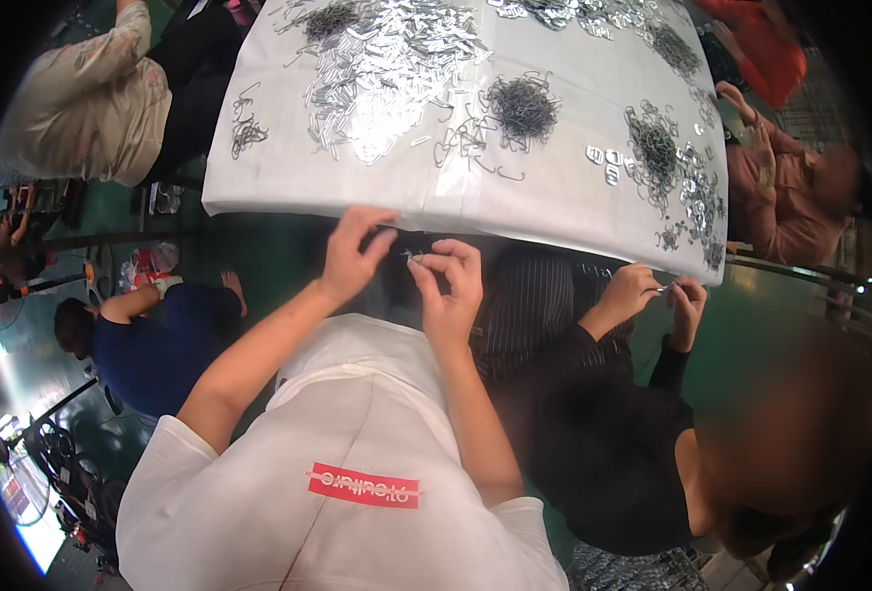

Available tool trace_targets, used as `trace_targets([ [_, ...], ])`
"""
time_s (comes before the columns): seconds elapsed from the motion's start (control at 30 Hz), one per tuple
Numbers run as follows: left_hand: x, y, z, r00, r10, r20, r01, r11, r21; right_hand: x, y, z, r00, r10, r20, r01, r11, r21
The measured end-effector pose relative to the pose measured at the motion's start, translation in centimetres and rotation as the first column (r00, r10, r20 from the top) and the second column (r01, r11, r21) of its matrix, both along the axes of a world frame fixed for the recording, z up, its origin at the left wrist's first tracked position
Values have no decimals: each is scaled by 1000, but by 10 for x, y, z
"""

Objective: The person walks to a table and assembles small metal hooks and fasteners by hand, linking them into chains. They then move to a metal rack and hang the assembled chains on hooks. The person returns to the table and continues assembling more chains from the piles of parts.

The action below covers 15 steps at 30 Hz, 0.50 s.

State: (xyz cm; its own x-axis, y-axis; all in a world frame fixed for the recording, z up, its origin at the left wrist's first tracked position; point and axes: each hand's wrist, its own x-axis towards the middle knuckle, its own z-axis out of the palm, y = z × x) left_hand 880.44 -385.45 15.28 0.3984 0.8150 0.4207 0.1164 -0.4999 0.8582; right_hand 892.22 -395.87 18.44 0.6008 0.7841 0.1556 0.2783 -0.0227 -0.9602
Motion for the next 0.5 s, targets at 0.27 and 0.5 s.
trace_targets([
  [0.27,71,117,-69,860,141,-491,51,933,357,-4,1,-5,997,12,70,-9,999,-41],
  [0.5,85,138,-78,590,137,-796,372,829,418,-3,5,-8,999,-3,41,6,998,-66],
])
